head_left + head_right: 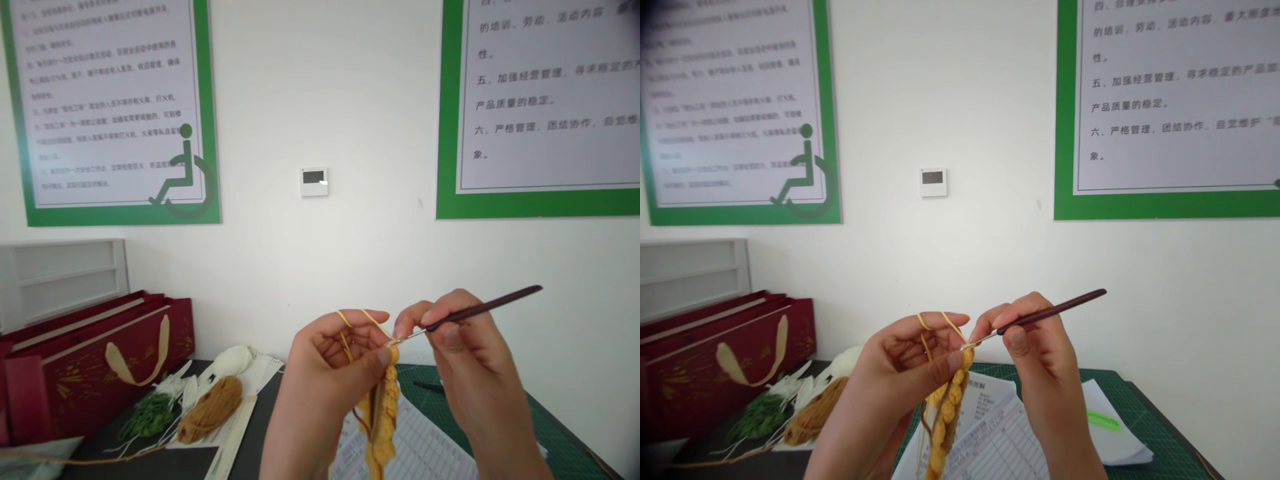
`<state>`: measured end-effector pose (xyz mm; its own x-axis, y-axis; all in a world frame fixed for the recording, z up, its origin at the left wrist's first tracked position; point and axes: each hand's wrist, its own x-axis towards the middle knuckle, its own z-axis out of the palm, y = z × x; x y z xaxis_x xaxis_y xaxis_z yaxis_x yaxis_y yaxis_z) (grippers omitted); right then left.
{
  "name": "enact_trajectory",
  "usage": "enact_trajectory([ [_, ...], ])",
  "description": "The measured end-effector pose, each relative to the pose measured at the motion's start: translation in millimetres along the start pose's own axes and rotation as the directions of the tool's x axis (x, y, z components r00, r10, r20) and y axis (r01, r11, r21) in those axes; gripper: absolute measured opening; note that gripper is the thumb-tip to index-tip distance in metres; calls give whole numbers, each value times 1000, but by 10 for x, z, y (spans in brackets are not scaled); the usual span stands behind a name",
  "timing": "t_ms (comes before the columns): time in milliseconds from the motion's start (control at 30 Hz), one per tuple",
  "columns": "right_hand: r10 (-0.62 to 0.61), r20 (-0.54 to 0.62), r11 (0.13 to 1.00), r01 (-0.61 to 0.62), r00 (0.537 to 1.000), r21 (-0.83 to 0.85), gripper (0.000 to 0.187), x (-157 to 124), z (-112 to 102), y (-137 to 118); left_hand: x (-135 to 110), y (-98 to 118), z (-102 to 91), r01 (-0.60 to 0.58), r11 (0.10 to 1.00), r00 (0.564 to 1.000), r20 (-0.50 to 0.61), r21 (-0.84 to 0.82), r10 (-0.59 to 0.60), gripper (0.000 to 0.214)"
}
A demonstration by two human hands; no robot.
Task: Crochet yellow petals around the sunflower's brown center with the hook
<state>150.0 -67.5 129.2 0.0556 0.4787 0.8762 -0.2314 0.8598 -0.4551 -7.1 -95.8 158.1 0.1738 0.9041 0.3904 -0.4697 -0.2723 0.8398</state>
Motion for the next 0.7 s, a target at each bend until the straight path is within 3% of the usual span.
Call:
enact_trajectory([
  [200,-124,39,977,129,992,-169,10,-25,-25,-75,0,-4,-4,-28,998,1000,-11,60,28,21],
  [400,-242,126,882,272,962,-385,18,-53,-29,-186,26,-59,-36,-65,992,998,-4,111,66,21],
  [500,-296,243,779,381,924,-498,20,-33,-36,-233,54,-106,-64,-90,987,996,15,134,89,21],
  [633,-411,439,535,601,799,-594,22,-7,26,-267,73,-144,-73,-133,988,991,42,84,130,24],
  [700,-430,478,444,641,766,-627,19,-7,72,-259,65,-139,-66,-132,991,990,55,34,130,28],
])
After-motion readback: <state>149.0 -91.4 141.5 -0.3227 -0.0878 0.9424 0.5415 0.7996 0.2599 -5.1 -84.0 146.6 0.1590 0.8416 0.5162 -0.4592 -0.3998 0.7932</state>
